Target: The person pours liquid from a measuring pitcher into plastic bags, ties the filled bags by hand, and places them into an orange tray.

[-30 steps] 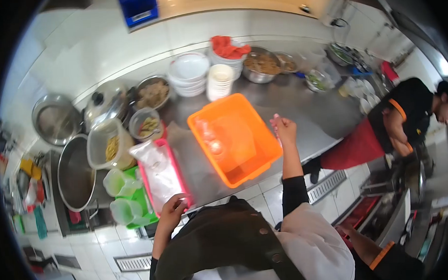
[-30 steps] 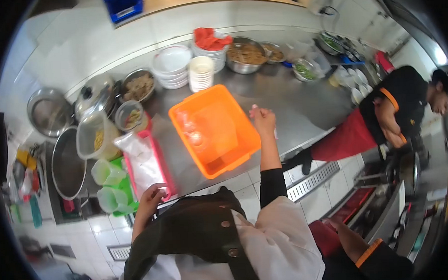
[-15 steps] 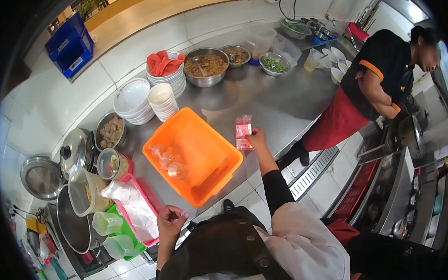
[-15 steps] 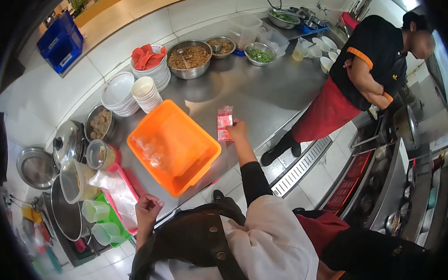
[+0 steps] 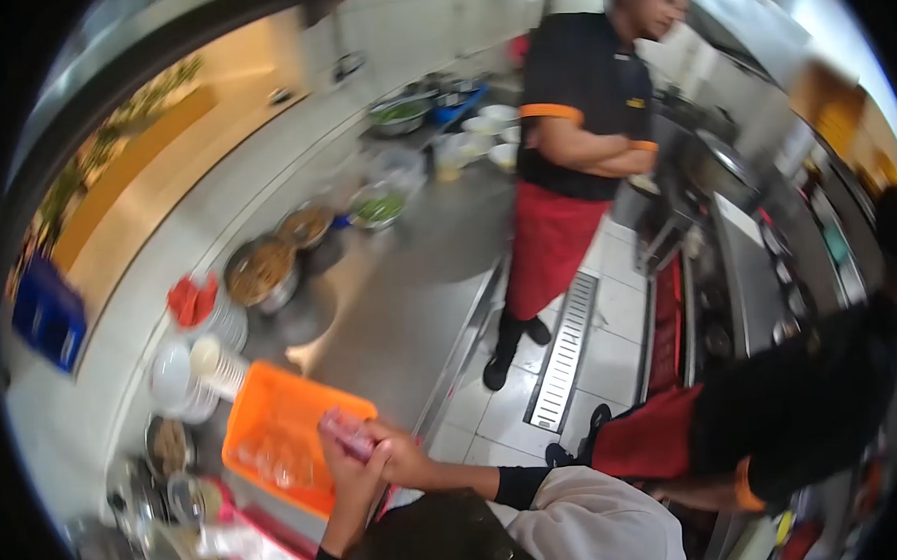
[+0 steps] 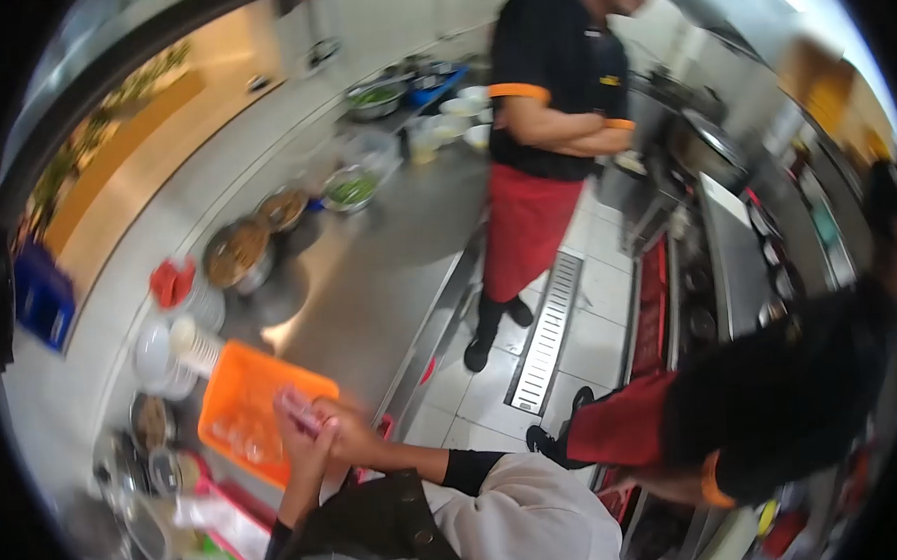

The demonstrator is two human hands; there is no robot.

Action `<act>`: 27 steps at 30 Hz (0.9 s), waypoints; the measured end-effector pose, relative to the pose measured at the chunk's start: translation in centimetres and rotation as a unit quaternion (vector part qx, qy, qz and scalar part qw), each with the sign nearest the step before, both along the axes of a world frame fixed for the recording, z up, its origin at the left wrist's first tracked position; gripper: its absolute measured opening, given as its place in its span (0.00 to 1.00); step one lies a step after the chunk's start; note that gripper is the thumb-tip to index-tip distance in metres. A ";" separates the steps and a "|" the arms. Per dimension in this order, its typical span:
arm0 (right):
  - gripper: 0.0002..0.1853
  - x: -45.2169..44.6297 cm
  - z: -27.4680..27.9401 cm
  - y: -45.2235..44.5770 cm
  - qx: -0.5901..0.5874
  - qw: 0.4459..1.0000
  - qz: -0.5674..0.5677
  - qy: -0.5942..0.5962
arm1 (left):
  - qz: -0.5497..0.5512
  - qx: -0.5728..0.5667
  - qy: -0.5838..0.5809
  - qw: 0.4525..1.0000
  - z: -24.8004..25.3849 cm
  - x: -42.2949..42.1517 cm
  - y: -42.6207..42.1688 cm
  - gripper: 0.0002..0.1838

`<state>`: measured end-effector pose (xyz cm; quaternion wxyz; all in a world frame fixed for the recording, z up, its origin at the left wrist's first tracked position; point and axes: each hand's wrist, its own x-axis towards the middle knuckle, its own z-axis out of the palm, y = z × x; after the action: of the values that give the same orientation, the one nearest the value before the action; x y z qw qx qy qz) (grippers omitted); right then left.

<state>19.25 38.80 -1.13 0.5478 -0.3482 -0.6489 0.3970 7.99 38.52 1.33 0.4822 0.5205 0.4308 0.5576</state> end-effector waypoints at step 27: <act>0.08 1.8 5.3 -5.2 -0.113 0.956 -0.004 -0.270 | 0.101 0.124 0.409 0.898 -6.1 -4.6 -2.9 0.32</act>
<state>21.07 33.64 4.22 0.3106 -0.5049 -0.7221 0.3565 3.39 35.58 -4.77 0.1358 0.7118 0.5680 0.3903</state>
